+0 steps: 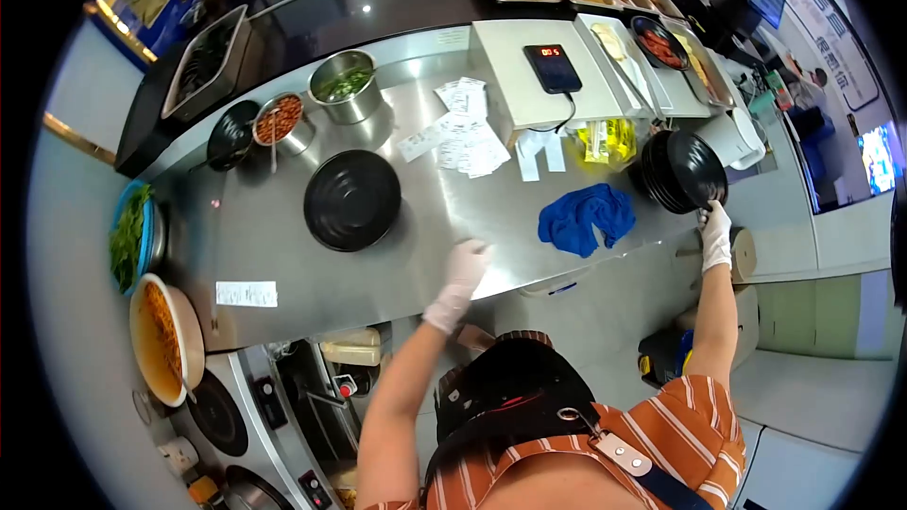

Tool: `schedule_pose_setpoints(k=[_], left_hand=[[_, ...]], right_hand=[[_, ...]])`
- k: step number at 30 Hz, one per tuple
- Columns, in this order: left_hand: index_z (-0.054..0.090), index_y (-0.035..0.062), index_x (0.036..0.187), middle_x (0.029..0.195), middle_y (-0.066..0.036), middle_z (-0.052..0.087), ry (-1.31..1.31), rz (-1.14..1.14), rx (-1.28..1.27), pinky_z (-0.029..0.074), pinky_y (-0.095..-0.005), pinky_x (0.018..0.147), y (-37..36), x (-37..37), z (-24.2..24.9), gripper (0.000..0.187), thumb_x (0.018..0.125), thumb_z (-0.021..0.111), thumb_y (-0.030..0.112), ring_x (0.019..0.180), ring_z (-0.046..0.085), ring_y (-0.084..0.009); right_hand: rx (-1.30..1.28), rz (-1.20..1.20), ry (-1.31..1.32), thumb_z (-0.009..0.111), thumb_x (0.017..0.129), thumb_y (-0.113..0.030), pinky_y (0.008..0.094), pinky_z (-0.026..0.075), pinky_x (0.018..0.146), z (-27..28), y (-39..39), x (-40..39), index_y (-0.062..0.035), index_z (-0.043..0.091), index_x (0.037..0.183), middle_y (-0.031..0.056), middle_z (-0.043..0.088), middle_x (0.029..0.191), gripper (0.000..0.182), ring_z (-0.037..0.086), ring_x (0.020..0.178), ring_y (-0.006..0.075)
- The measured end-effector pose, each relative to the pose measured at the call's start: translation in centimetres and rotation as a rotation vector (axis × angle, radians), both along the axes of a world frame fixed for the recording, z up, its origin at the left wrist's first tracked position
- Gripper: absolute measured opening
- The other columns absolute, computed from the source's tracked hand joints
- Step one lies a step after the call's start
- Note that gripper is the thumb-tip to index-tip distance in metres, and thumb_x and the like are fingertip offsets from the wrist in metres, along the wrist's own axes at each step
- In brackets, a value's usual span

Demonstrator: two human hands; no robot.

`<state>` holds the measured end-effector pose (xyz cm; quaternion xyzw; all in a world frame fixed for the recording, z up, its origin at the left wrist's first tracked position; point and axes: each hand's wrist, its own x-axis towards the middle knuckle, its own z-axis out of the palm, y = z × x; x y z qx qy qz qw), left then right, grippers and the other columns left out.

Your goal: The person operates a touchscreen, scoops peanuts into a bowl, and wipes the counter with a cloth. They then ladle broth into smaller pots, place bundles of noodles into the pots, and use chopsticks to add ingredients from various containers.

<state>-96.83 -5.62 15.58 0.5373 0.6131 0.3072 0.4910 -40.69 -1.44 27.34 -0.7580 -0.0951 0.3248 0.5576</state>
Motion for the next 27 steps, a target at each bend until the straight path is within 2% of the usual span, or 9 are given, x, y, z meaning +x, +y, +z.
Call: schedule_pose_setpoints(k=[1, 8, 10, 12, 14, 16, 17, 22, 27], left_hand=[[0.068, 0.0021, 0.087, 0.078, -0.015, 0.068, 0.173, 0.023, 0.232, 0.051, -0.0362, 0.067, -0.1, 3.5, 1.9, 0.023, 0.082, 0.067, 0.024, 0.069, 0.064, -0.0281], [0.064, 0.0092, 0.080, 0.086, -0.013, 0.062, 0.513, 0.028, 0.307, 0.051, -0.0419, 0.072, 4.0, 14.4, 2.7, 0.014, 0.076, 0.072, 0.020, 0.080, 0.063, -0.0329], [0.061, 0.0071, 0.077, 0.085, -0.014, 0.061, 0.444, 0.043, 0.289, 0.050, -0.0428, 0.071, 4.2, 15.0, 2.7, 0.016, 0.074, 0.072, 0.018, 0.078, 0.061, -0.0333], [0.059, 0.0051, 0.079, 0.083, -0.010, 0.060, 0.329, 0.076, 0.265, 0.050, -0.0367, 0.070, 3.3, 13.9, 3.5, 0.012, 0.079, 0.069, 0.011, 0.076, 0.061, -0.0248], [0.052, 0.0055, 0.084, 0.079, -0.007, 0.057, -0.314, 0.165, 0.208, 0.049, -0.0350, 0.066, 2.2, 11.8, 3.7, 0.011, 0.084, 0.063, 0.007, 0.071, 0.057, -0.0187], [0.050, 0.0043, 0.088, 0.078, -0.001, 0.054, -0.449, 0.202, 0.082, 0.047, -0.0286, 0.066, 0.5, 9.2, 5.9, 0.007, 0.089, 0.057, 0.003, 0.071, 0.053, -0.0126], [0.051, 0.0034, 0.091, 0.080, -0.001, 0.054, -0.491, 0.238, 0.107, 0.047, -0.0275, 0.068, -0.5, 7.8, 6.7, 0.005, 0.090, 0.056, 0.003, 0.074, 0.053, -0.0120], [0.052, 0.0029, 0.099, 0.086, 0.000, 0.051, -0.566, 0.477, 0.058, 0.044, -0.0226, 0.074, -7.3, -2.8, 9.8, 0.007, 0.092, 0.053, 0.004, 0.081, 0.050, -0.0082], [0.053, 0.0013, 0.100, 0.090, -0.010, 0.058, 0.023, 0.618, 0.246, 0.047, -0.0298, 0.079, -11.6, -15.5, 9.0, 0.012, 0.090, 0.054, 0.009, 0.085, 0.057, -0.0178]], right_hand=[[0.010, 0.000, -0.004, 0.060, 0.085, -0.024, 0.0247, 0.033, 0.038, -0.8, 0.2, -0.3, -0.0114, 0.053, 0.079, -0.0004, 0.050, 0.057, 0.016, 0.042, 0.043, 0.0105], [0.031, -0.041, 0.079, 0.061, 0.091, -0.037, 0.0241, 0.034, 0.041, -0.9, -2.6, -5.5, -0.0121, 0.053, 0.071, -0.0008, 0.052, 0.057, 0.033, 0.045, 0.045, 0.0104], [0.150, -0.016, -0.185, 0.059, 0.093, -0.032, 0.0252, 0.038, 0.045, -1.0, -3.9, -8.6, -0.0110, 0.056, 0.070, -0.0007, 0.055, 0.060, 0.031, 0.047, 0.046, 0.0095], [0.097, 0.297, -0.444, 0.060, 0.093, -0.025, 0.0273, 0.045, 0.054, -1.4, -3.1, -13.8, -0.0072, 0.064, 0.082, 0.0037, 0.062, 0.067, 0.022, 0.057, 0.056, 0.0133], [0.290, 0.687, -0.891, 0.064, 0.087, -0.017, 0.0330, 0.050, 0.073, -2.0, -0.2, -19.6, -0.0066, 0.066, 0.103, 0.0106, 0.067, 0.092, 0.019, 0.064, 0.083, 0.0235], [0.156, 1.020, -1.414, 0.066, 0.080, -0.011, 0.0398, 0.045, 0.092, -3.6, 3.1, -22.7, -0.0079, 0.063, 0.115, 0.0139, 0.062, 0.115, 0.035, 0.056, 0.109, 0.0318], [-0.029, 1.235, -1.389, 0.066, 0.076, -0.010, 0.0436, 0.040, 0.098, -3.2, 3.7, -24.5, -0.0095, 0.062, 0.117, 0.0148, 0.055, 0.126, 0.040, 0.049, 0.117, 0.0327], [0.314, 1.469, -0.883, 0.064, 0.080, -0.008, 0.0408, 0.047, 0.086, -4.0, 1.8, -32.0, -0.0058, 0.071, 0.086, 0.0114, 0.067, 0.088, 0.009, 0.060, 0.091, 0.0316], [0.136, 1.510, -0.240, 0.060, 0.090, -0.011, 0.0298, 0.050, 0.077, -3.8, -2.7, -43.1, 0.0001, 0.067, 0.095, 0.0105, 0.069, 0.088, 0.014, 0.063, 0.082, 0.0174]])
